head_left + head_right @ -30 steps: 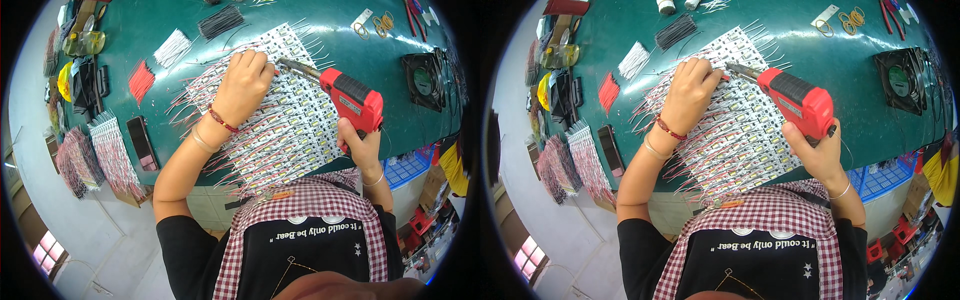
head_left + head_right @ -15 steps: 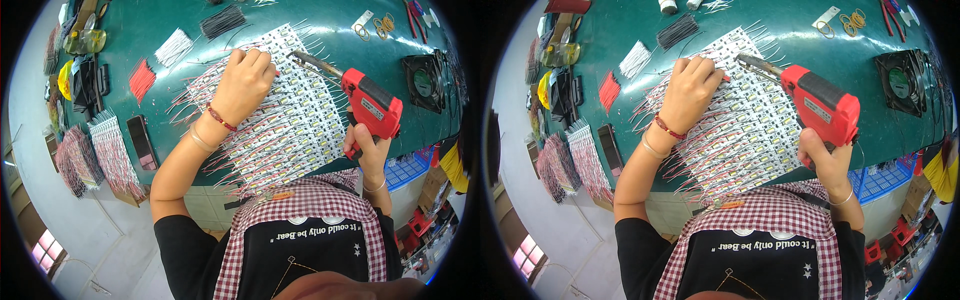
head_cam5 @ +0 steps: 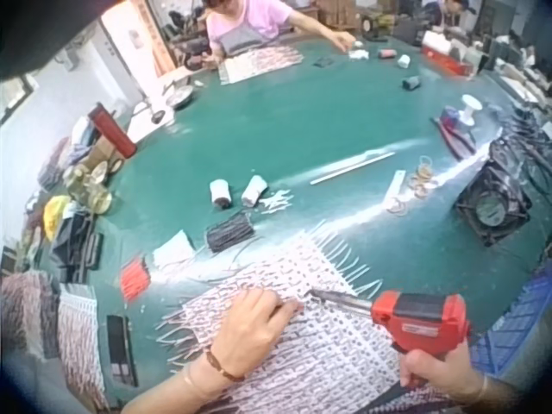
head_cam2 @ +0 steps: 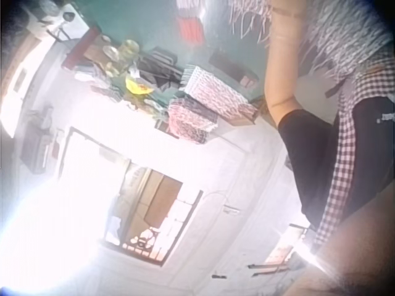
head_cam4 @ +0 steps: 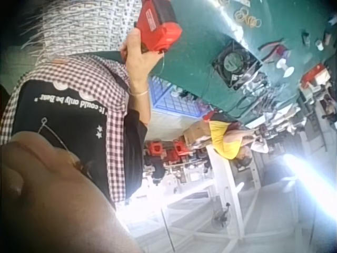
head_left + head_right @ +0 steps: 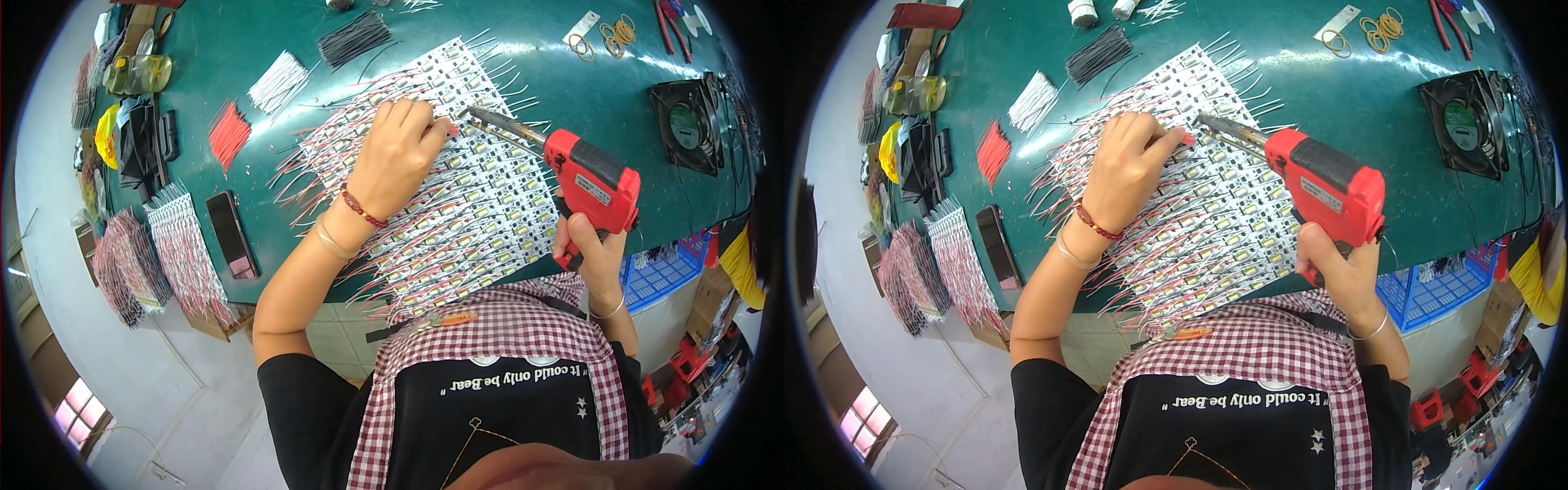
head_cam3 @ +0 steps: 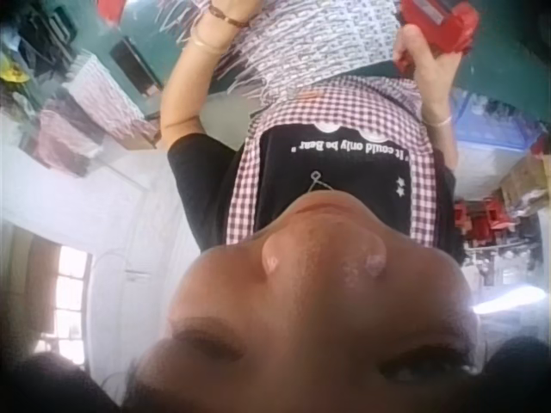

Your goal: The person uses a soldering iron to attach red and white wires to a large LED panel on a green workbench. They repeatedly pick up wires, position them on the panel, and apply the soldering iron to secure the connections.

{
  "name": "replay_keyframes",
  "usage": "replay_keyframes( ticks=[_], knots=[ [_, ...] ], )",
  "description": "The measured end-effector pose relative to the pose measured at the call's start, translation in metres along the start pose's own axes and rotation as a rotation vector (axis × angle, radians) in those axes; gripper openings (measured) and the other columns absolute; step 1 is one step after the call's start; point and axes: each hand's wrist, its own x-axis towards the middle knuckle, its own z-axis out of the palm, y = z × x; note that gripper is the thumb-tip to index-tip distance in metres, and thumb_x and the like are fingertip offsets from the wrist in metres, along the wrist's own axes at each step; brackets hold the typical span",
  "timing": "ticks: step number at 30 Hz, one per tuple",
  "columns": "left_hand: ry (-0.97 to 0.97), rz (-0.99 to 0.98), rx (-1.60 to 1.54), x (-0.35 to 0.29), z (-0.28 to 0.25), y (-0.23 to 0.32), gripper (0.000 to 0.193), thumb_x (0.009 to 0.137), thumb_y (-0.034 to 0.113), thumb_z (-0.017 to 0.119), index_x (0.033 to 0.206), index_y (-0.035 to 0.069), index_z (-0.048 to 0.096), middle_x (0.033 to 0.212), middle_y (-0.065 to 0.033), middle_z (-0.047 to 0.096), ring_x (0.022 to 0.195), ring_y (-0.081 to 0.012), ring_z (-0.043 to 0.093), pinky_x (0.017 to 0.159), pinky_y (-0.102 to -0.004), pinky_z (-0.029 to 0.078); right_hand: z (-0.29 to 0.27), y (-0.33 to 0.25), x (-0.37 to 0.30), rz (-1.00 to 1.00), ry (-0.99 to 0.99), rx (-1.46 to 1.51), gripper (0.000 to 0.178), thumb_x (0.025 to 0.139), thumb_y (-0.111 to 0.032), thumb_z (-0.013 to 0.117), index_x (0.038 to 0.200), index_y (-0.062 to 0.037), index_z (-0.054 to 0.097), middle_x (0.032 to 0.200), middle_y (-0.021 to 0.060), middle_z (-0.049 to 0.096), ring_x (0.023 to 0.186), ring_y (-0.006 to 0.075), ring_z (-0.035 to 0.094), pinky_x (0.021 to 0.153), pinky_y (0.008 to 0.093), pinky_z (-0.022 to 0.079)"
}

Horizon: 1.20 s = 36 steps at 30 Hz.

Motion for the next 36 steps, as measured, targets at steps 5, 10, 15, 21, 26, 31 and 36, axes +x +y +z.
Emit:
replay_keyframes(
  ticks=[5, 10, 15, 21, 26, 31, 36],
  knots=[
    [0.001, -0.026, -0.017, -0.002, 0.003, -0.002, 0.025, 0.069, -0.002, 0.062, 0.092, 0.004, 0.069, 0.074, -0.0050, 0.047, 0.071, -0.0205, 0.049, 0.067, -0.0331, 0.038, 0.004, 0.003, 0.002, -0.002, 0.002, -0.055, 0.019, 0.089, -0.007, 0.063, 0.103, 0.0038, 0.057, 0.074, 0.0049, 0.060, 0.056, 0.0102, 0.057, 0.050, 0.0236, 0.047],
    [-0.063, -0.050, 0.001, 0.004, -0.002, 0.002, 0.022, 0.069, -0.002, 0.062, 0.089, 0.004, 0.069, 0.074, -0.0055, 0.046, 0.072, -0.0209, 0.049, 0.067, -0.0336, 0.038, 0.007, 0.004, 0.003, -0.003, 0.030, -0.101, 0.021, 0.087, -0.007, 0.066, 0.103, 0.0039, 0.057, 0.077, 0.0048, 0.061, 0.055, 0.0090, 0.057, 0.049, 0.0231, 0.047],
    [-0.080, -0.061, 0.027, 0.005, -0.001, 0.005, 0.020, 0.071, -0.001, 0.061, 0.088, 0.004, 0.069, 0.076, -0.0064, 0.047, 0.073, -0.0223, 0.050, 0.067, -0.0343, 0.038, 0.008, 0.004, 0.004, 0.017, -0.003, -0.182, 0.025, 0.084, -0.007, 0.069, 0.103, 0.0040, 0.057, 0.078, 0.0050, 0.061, 0.056, 0.0086, 0.057, 0.049, 0.0226, 0.047],
    [-0.090, -0.055, 0.022, 0.008, -0.002, 0.005, 0.018, 0.072, 0.000, 0.061, 0.087, 0.004, 0.068, 0.077, -0.0070, 0.048, 0.075, -0.0230, 0.050, 0.068, -0.0346, 0.038, 0.011, 0.002, -0.002, 0.004, 0.097, -0.110, 0.026, 0.083, -0.007, 0.070, 0.103, 0.0030, 0.057, 0.081, 0.0050, 0.062, 0.058, 0.0089, 0.058, 0.050, 0.0223, 0.047],
    [-0.083, -0.049, 0.041, 0.006, -0.003, 0.006, 0.017, 0.072, 0.001, 0.061, 0.087, 0.005, 0.068, 0.077, -0.0068, 0.048, 0.075, -0.0226, 0.050, 0.068, -0.0345, 0.038, 0.007, 0.001, -0.009, -0.006, 0.097, -0.150, 0.026, 0.085, -0.008, 0.068, 0.106, 0.0032, 0.056, 0.080, 0.0055, 0.062, 0.060, 0.0100, 0.058, 0.053, 0.0239, 0.047],
    [-0.052, -0.007, 0.108, 0.008, -0.006, 0.006, 0.018, 0.073, 0.002, 0.061, 0.088, 0.007, 0.068, 0.076, -0.0043, 0.048, 0.074, -0.0206, 0.050, 0.070, -0.0341, 0.038, 0.008, -0.005, -0.015, -0.044, 0.096, -0.010, 0.021, 0.090, -0.014, 0.062, 0.103, 0.0019, 0.057, 0.072, 0.0055, 0.060, 0.060, 0.0114, 0.056, 0.054, 0.0248, 0.044],
    [0.000, -0.031, -0.019, -0.002, -0.006, 0.017, 0.022, 0.072, 0.001, 0.062, 0.092, 0.008, 0.069, 0.074, -0.0030, 0.047, 0.072, -0.0188, 0.048, 0.067, -0.0330, 0.037, -0.001, -0.001, -0.028, 0.038, 0.096, 0.000, 0.018, 0.092, -0.017, 0.062, 0.095, 0.0008, 0.059, 0.067, 0.0038, 0.059, 0.058, 0.0100, 0.055, 0.053, 0.0238, 0.043]
  ],
)
